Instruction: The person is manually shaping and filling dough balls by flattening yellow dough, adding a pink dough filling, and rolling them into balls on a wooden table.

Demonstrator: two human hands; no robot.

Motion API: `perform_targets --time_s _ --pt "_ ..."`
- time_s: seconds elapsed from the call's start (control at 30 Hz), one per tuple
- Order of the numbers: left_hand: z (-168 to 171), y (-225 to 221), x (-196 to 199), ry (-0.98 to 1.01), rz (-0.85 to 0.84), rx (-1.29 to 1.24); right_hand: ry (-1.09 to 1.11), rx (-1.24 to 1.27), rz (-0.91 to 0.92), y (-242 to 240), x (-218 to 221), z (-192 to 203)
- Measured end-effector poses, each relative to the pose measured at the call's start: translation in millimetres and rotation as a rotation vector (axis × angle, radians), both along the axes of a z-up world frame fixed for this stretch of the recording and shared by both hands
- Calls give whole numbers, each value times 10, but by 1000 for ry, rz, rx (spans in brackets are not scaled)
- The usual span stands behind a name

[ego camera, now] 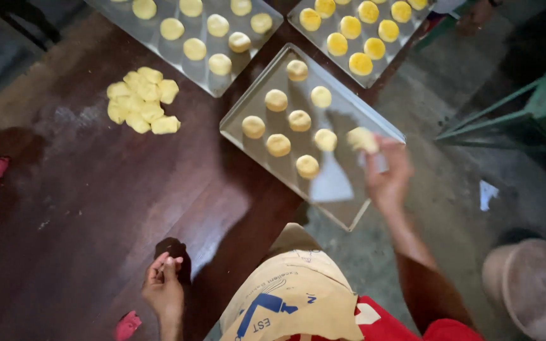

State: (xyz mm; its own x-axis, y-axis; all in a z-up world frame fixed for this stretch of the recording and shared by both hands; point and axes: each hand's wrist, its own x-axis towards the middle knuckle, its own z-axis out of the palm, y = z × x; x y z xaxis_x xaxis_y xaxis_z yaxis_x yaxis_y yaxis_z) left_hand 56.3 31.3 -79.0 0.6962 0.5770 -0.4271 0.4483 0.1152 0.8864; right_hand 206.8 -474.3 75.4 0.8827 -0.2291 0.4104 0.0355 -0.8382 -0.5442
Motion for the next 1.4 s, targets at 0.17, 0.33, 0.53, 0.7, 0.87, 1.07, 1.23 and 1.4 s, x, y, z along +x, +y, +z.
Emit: perform_targets --time_s 0.17,0.33,0.53,0.7,0.87,1.07,1.23,1.4 --pt "-173 -437 140 -9 12 97 -422 -59 135 -310 784 -179" --pt "85 -1112 48 124 -222 512 -41 -310 79 -101 575 -1096" --pt "-12 -1622 -706 197 -175 803 -10 -248 365 -843 861 -1665" --pt "-40 -1588 -1065 570 -127 807 87 -521 578 -1330 1350 -1949" --pt "-34 -1218 -956 477 -230 657 159 -513 692 -1478 1430 -2301" --pt "-42 -687 352 16 -452 756 471 -623 526 -1261 1489 -1505" --pt "-358 227 2038 -110 -293 623 156 0 406 -687 449 -1263" --pt "-678 987 3867 -193 -15 605 249 240 272 3 -675 -1898"
